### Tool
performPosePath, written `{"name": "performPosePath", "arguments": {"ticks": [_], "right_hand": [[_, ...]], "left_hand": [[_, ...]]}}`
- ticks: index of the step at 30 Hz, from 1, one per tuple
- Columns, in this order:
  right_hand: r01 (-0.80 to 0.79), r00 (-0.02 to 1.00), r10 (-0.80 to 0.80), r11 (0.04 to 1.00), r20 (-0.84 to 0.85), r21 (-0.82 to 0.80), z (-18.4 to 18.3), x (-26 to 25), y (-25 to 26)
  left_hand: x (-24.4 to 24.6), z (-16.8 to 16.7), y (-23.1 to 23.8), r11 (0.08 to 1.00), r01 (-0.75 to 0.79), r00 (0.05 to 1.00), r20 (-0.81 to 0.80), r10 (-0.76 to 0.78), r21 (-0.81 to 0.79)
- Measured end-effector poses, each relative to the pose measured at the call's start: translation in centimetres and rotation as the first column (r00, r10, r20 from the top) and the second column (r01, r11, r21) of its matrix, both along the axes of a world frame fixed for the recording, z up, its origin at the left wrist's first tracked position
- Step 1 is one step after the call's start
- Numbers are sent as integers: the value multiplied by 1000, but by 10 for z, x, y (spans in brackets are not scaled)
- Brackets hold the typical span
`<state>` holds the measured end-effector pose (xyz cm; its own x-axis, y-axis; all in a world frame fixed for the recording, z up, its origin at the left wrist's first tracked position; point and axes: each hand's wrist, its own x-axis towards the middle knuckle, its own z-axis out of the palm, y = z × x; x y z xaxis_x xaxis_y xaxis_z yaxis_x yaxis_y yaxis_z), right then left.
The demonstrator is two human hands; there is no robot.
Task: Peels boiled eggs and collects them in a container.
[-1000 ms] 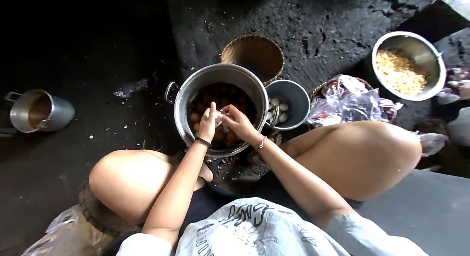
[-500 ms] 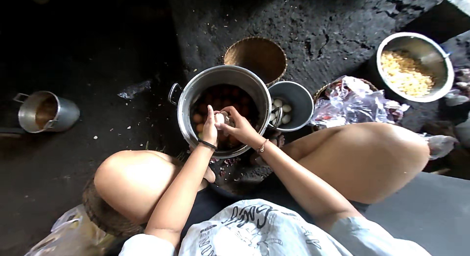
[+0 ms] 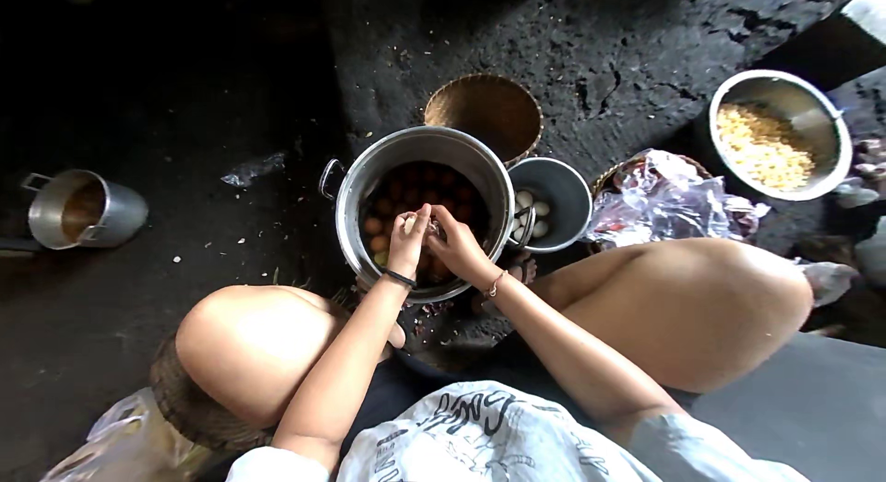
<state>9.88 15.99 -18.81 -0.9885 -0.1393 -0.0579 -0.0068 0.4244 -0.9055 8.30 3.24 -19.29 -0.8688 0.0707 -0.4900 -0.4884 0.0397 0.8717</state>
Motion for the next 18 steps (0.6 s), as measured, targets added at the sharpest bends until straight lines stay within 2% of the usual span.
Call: {"name": "performPosePath", "arguments": {"ticks": [3, 7, 13, 18], "right_hand": [[22, 1000, -22, 999, 11, -26, -2, -2, 2], [26, 995, -10, 988, 102, -151, 0, -3, 5], [24, 1000, -23, 998, 13, -59, 0, -3, 3], [36, 998, -35, 999, 55, -27, 1, -1, 2]], "left_hand": [[-4, -3, -1, 1000, 8, 999, 37, -9, 17], [-3, -4, -5, 997, 8, 1000, 29, -10, 71], [-5, -6, -6, 998, 47, 999, -15, -48, -46], [-5, -9, -7, 993, 70, 998, 6, -70, -93]]}}
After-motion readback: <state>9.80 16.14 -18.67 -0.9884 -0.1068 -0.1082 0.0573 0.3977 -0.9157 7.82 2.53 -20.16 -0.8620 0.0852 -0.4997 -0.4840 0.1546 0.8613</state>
